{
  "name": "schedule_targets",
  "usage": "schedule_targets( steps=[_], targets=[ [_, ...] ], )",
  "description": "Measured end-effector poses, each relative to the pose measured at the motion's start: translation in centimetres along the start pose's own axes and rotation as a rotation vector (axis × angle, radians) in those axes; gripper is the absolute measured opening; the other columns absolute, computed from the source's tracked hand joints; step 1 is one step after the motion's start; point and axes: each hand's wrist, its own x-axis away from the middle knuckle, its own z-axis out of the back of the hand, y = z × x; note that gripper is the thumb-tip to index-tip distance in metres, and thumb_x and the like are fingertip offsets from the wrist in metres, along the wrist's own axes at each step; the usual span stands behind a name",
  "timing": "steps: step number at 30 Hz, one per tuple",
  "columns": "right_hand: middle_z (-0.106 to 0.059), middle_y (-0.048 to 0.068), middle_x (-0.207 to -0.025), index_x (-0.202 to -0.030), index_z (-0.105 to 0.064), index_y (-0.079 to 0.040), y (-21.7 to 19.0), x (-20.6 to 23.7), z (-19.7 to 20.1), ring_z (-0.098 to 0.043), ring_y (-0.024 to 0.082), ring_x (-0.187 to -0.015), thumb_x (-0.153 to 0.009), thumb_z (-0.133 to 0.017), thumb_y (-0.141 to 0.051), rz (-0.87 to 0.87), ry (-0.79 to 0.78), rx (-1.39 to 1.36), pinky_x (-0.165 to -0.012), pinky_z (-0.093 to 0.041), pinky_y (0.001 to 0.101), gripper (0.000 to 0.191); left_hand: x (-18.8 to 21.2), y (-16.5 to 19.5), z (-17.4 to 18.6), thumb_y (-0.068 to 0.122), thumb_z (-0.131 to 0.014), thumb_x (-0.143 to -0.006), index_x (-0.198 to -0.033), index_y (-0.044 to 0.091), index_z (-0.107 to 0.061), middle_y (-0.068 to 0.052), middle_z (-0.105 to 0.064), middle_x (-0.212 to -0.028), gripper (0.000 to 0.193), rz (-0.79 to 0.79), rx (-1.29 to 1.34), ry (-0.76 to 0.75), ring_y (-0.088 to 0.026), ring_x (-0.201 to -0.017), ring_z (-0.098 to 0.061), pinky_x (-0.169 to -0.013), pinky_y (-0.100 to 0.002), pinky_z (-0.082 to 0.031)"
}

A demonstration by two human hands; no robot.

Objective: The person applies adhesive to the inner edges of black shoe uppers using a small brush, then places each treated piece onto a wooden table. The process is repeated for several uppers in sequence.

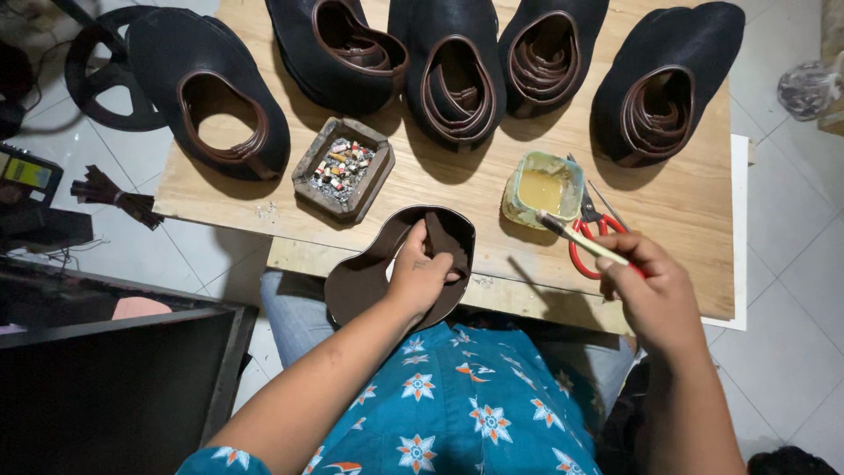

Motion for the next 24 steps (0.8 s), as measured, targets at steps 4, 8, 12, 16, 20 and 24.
schedule_targets(
  steps=[4,8,12,16,20,24],
  targets=[
    [-0.067,0.004,-0.085,-0.112,-0.069,0.0,-1.5,-1.6,-0.7,-0.06,0.009,-0.071,-0.091,-0.075,-0.013,0.095,0.162,-0.059,-0.063,-0.049,0.0224,0.025,-0.4,-0.5,0.4,-0.005,-0.054,-0.088,-0.134,0.009,-0.053,-0.005,-0.068,-0.104,0.048,-0.077,-0.01,-0.053,-0.011,-0.082,-0.068,-0.067,-0.026,-0.058],
    [-0.07,0.007,-0.092,-0.113,-0.071,-0.001,-1.8,-4.6,-1.6,-0.064,0.012,-0.078,-0.096,-0.074,-0.014,0.225,0.213,0.122,-0.067,-0.049,0.0255,0.021,-1.2,-1.4,0.6,-0.005,-0.055,-0.086,-0.135,0.012,-0.048,-0.003,-0.067,-0.102,0.052,-0.125,0.053,-0.074,-0.011,-0.079,-0.067,-0.069,-0.027,-0.059],
    [-0.071,0.013,-0.1,-0.112,-0.074,-0.002,-1.3,-7.4,-3.5,-0.069,0.02,-0.086,-0.098,-0.076,-0.014,0.537,0.163,0.452,-0.075,-0.054,0.0316,0.018,-2.2,-2.1,1.1,-0.006,-0.055,-0.09,-0.131,0.004,-0.053,-0.008,-0.067,-0.101,0.043,-0.141,0.091,-0.155,-0.014,-0.079,-0.066,-0.07,-0.029,-0.058],
    [-0.069,0.014,-0.098,-0.108,-0.073,-0.004,-1.9,-7.2,-3.8,-0.068,0.025,-0.086,-0.098,-0.077,-0.013,0.605,0.153,0.51,-0.077,-0.053,0.0354,0.014,-2.1,-2.4,2.0,-0.005,-0.055,-0.091,-0.131,0.005,-0.051,-0.007,-0.067,-0.102,0.041,-0.122,0.074,-0.221,-0.013,-0.082,-0.068,-0.073,-0.029,-0.058],
    [-0.066,0.015,-0.101,-0.112,-0.071,-0.003,-3.5,-4.1,-2.6,-0.067,0.023,-0.088,-0.102,-0.076,-0.012,0.686,0.296,0.517,-0.078,-0.053,0.0328,0.015,-1.9,-2.3,2.3,-0.003,-0.055,-0.092,-0.134,0.005,-0.053,-0.006,-0.067,-0.108,0.044,-0.134,0.084,-0.267,-0.011,-0.085,-0.067,-0.076,-0.028,-0.057],
    [-0.07,0.01,-0.098,-0.112,-0.069,-0.003,-4.8,-1.4,-3.2,-0.067,0.017,-0.085,-0.102,-0.07,-0.013,0.458,0.156,0.188,-0.078,-0.054,0.0291,0.014,-2.0,-2.1,2.2,-0.003,-0.057,-0.091,-0.134,0.004,-0.052,-0.009,-0.068,-0.105,0.043,-0.118,0.065,-0.263,-0.013,-0.082,-0.067,-0.075,-0.028,-0.058]
  ],
)
